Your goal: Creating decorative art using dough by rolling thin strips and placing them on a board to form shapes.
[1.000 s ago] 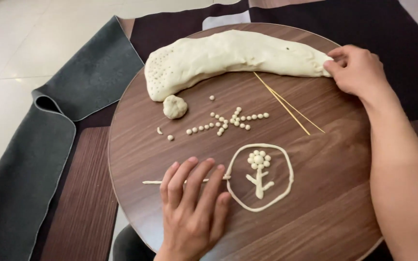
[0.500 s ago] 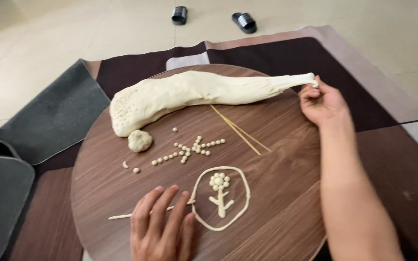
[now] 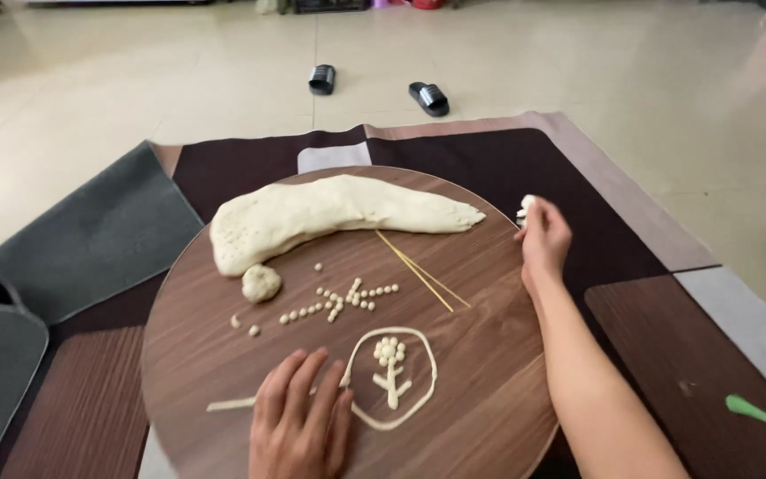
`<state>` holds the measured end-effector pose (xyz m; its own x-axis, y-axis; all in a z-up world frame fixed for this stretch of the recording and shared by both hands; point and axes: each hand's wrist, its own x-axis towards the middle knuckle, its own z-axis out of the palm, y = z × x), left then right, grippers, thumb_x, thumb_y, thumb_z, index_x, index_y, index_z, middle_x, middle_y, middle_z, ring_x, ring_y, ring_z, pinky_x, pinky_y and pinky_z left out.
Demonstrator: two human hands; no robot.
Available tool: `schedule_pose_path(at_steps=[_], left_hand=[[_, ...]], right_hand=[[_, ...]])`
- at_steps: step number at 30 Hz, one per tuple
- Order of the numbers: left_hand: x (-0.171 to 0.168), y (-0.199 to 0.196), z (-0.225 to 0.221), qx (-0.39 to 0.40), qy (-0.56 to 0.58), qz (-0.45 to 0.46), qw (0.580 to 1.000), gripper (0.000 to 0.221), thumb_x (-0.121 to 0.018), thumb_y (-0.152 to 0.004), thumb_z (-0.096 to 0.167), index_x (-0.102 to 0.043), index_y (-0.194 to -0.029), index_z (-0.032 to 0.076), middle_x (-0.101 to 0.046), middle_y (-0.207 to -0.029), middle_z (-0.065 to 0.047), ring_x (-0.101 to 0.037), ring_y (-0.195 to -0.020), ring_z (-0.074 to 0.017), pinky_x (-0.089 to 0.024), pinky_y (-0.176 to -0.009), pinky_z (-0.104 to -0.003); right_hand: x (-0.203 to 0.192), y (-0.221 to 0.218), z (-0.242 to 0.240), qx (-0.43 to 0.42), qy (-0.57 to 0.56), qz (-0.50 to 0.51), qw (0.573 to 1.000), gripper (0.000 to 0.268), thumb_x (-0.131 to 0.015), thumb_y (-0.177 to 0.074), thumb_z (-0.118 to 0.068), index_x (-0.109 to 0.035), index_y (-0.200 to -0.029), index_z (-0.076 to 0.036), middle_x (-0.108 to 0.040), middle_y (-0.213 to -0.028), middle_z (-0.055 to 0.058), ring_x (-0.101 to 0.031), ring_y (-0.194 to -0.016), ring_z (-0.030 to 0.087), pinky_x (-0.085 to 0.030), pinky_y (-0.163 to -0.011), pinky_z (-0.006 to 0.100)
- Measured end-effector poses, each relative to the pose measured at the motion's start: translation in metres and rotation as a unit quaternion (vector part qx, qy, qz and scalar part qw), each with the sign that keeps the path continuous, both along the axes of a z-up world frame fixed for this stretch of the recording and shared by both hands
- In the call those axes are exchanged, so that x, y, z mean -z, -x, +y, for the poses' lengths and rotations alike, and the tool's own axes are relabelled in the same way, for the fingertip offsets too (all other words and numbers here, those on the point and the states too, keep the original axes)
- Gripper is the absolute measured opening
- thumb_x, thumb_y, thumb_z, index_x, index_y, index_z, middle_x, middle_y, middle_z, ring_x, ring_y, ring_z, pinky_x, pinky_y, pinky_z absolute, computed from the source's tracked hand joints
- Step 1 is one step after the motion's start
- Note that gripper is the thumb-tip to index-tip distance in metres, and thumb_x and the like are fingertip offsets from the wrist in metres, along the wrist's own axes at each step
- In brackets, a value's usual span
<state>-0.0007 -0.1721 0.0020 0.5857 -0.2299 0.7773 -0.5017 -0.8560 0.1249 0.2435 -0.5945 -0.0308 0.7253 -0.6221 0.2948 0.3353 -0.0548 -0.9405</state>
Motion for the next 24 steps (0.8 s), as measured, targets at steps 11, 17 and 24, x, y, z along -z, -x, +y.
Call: schedule_pose_path(at_steps=[11, 17, 24], left_hand=[[-0.019, 0.012, 0.009, 0.061, -0.002, -0.087, 0.994, 0.019, -0.077, -0.103, 0.013, -0.081, -0.121, 0.007, -0.073, -0.128, -0.019, -0.069, -0.125, -0.0447, -0.055, -0.106, -0.056], [-0.025, 0.022, 0.012, 0.041, 0.029, -0.082, 0.995, 0.024, -0.074, -0.102, 0.011, -0.079, -0.125, 0.007, -0.074, -0.13, -0.016, -0.069, -0.129, -0.0406, -0.054, -0.11, -0.05], [-0.024, 0.108, 0.022, 0.099, 0.114, 0.024, 0.988, 0.018, -0.072, -0.104, 0.01, -0.082, -0.119, 0.009, -0.075, -0.113, -0.012, -0.073, -0.112, -0.0376, -0.059, -0.096, -0.047]], right_hand=[[0.0, 0.218, 0.069, -0.09, 0.171, 0.09, 0.977, 0.035, -0.072, -0.113, -0.005, -0.075, -0.147, -0.002, -0.072, -0.114, 0.016, -0.076, -0.082, 0.021, -0.066, -0.082, 0.038], [-0.011, 0.291, 0.145, -0.157, 0.243, 0.086, 0.953, 0.054, -0.07, -0.108, -0.001, -0.059, -0.16, -0.002, -0.07, -0.148, 0.025, -0.068, -0.14, 0.04, -0.054, -0.119, 0.054], [-0.041, 0.365, 0.21, -0.231, 0.414, 0.069, 0.878, 0.025, -0.072, -0.105, -0.008, -0.089, -0.116, -0.023, -0.084, -0.112, -0.006, -0.08, -0.114, 0.023, -0.061, -0.107, 0.04]])
